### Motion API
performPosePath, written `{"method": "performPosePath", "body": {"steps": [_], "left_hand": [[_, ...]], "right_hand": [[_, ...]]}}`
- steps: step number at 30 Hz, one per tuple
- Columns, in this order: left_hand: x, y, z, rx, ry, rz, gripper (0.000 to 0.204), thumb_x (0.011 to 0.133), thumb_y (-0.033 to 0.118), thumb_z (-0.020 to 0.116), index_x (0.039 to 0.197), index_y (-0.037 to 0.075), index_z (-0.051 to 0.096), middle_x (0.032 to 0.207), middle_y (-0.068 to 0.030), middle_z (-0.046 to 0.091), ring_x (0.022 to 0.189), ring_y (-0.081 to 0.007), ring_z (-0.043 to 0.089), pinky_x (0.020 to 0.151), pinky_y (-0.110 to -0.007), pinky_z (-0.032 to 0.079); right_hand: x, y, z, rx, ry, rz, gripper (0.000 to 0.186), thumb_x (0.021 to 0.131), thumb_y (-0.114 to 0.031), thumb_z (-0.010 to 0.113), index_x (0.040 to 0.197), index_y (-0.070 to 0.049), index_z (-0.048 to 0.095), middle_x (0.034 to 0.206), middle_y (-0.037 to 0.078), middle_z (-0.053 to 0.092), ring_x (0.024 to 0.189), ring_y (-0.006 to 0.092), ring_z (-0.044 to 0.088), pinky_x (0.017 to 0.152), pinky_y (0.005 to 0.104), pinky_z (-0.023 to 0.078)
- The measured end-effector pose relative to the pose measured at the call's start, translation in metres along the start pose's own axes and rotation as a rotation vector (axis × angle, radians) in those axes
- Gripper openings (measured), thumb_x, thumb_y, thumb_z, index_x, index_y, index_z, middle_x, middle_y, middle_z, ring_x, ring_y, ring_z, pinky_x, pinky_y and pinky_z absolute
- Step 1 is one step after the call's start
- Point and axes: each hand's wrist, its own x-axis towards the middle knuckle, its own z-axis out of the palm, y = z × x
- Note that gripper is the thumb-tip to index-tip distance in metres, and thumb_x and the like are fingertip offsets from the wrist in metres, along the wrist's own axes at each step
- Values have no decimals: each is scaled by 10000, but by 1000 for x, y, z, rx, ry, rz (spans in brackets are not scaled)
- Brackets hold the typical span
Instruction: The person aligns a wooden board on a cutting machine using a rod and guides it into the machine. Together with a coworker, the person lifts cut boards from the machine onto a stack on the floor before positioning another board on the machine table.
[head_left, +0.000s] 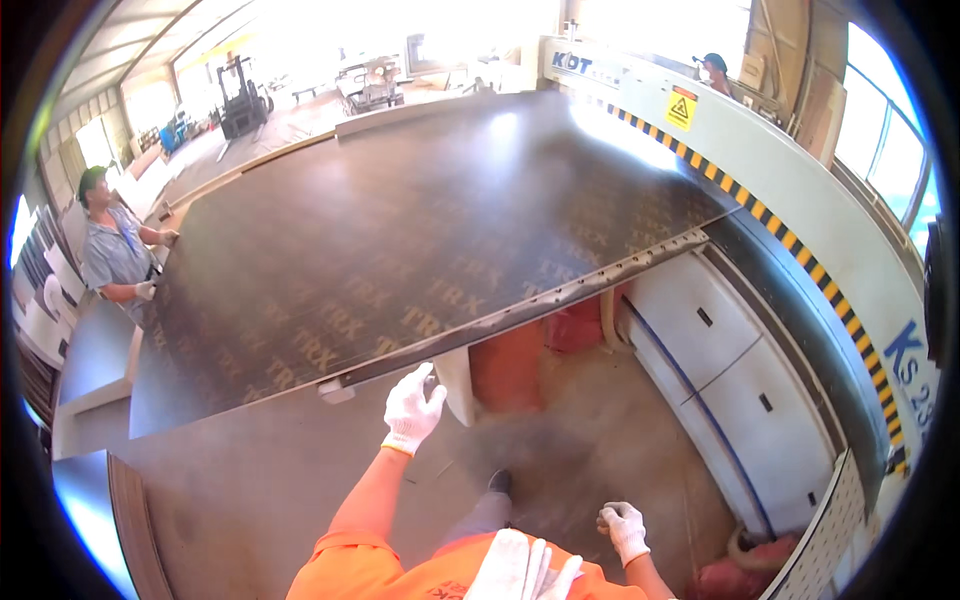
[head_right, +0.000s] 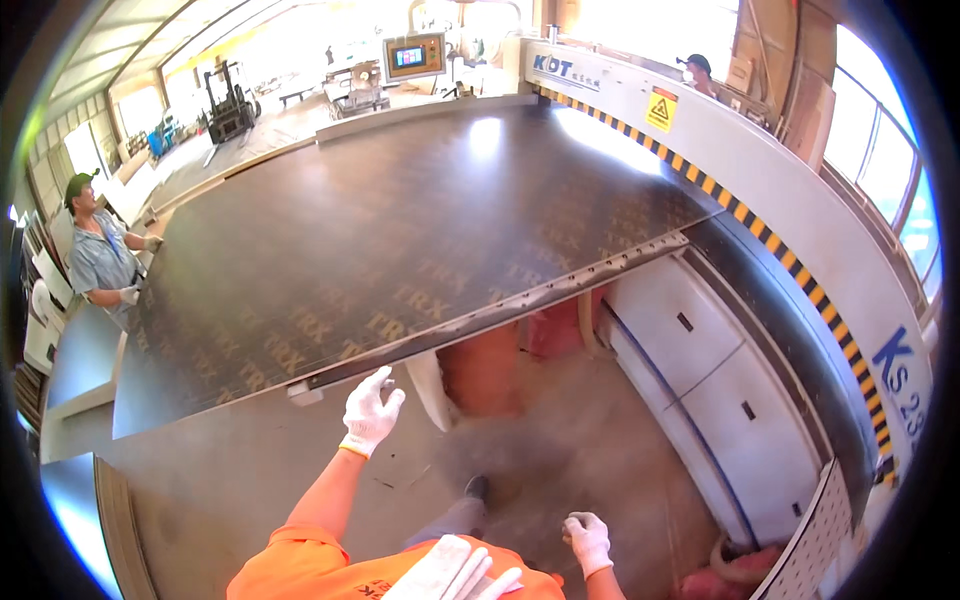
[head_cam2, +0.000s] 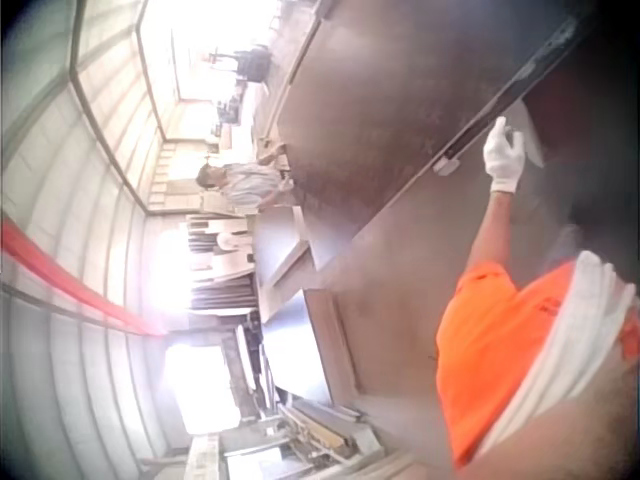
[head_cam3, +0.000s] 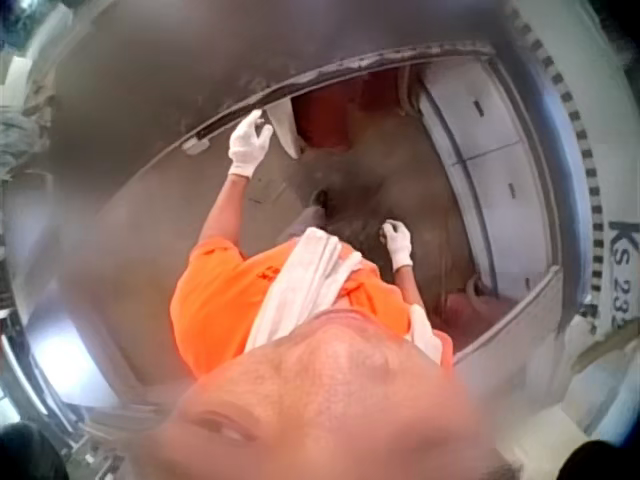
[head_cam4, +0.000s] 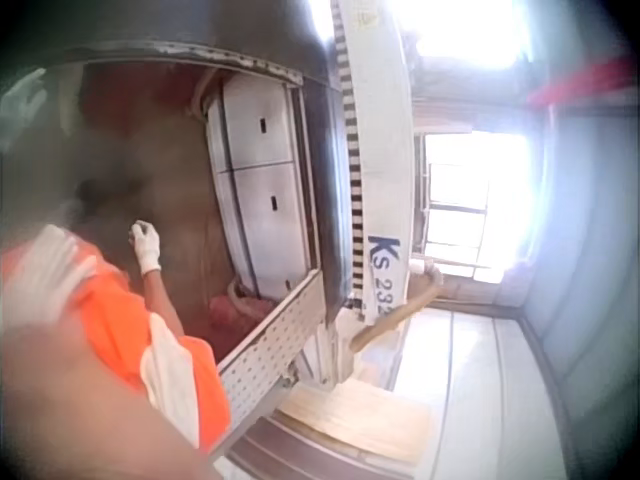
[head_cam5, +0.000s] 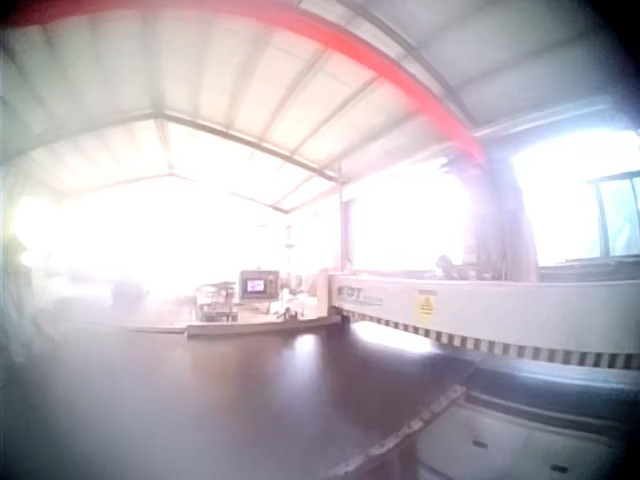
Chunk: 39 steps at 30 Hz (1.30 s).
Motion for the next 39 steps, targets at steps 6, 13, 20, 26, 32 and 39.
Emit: {"method": "performPosePath", "body": {"steps": [6, 13, 20, 26, 32, 39], "left_hand": [[138, 30, 120, 157, 63, 210, 486, 836, 283, 795, 1256, 55, 704, 1067, -153, 735, 982, -361, 710, 893, -462, 562], [227, 88, 244, 304, -183, 152, 601, 864, 431, 765, 1292, 22, 657, 1342, -210, 649, 1317, -406, 539, 1163, -506, 403], [265, 135, 304, 577, -61, 18, 731, 890, 561, 704, 1327, -21, 631, 1447, -286, 569, 1389, -474, 477, 1222, -576, 304], [296, 183, 386, 700, 39, -243, 727, 988, 581, 583, 1440, 11, 591, 1533, -269, 524, 1472, -450, 410, 1265, -559, 252], [298, 178, 371, 765, 8, -347, 711, 967, 543, 610, 1452, 24, 583, 1551, -251, 516, 1490, -441, 400, 1281, -551, 224], [295, 160, 338, 790, -13, -390, 684, 934, 471, 662, 1447, 24, 587, 1563, -242, 508, 1505, -428, 390, 1296, -522, 224]], "right_hand": [[142, -132, -25, -103, 4, -120, 237, 971, -84, 678, 1157, 63, 690, 898, 109, 734, 726, 150, 696, 640, 287, 584], [360, -276, -76, -303, 45, -396, 236, 954, -91, 681, 1148, 42, 696, 965, 101, 741, 823, 148, 707, 737, 302, 582], [585, -458, -87, -635, 76, -1039, 323, 971, -160, 703, 1242, 16, 699, 1262, 205, 717, 1200, 351, 672, 1070, 419, 512], [736, -568, -117, -994, 15, -1238, 392, 978, -211, 683, 1285, 32, 690, 1364, 220, 672, 1341, 391, 582, 1218, 495, 383], [799, -585, -110, -1082, -185, -1263, 484, 976, -208, 639, 1375, 66, 626, 1548, 262, 531, 1486, 453, 429, 1284, 523, 280], [770, -574, -77, -1063, -207, -1255, 512, 974, -246, 634, 1362, 88, 632, 1540, 272, 537, 1492, 448, 427, 1290, 529, 265]]}}
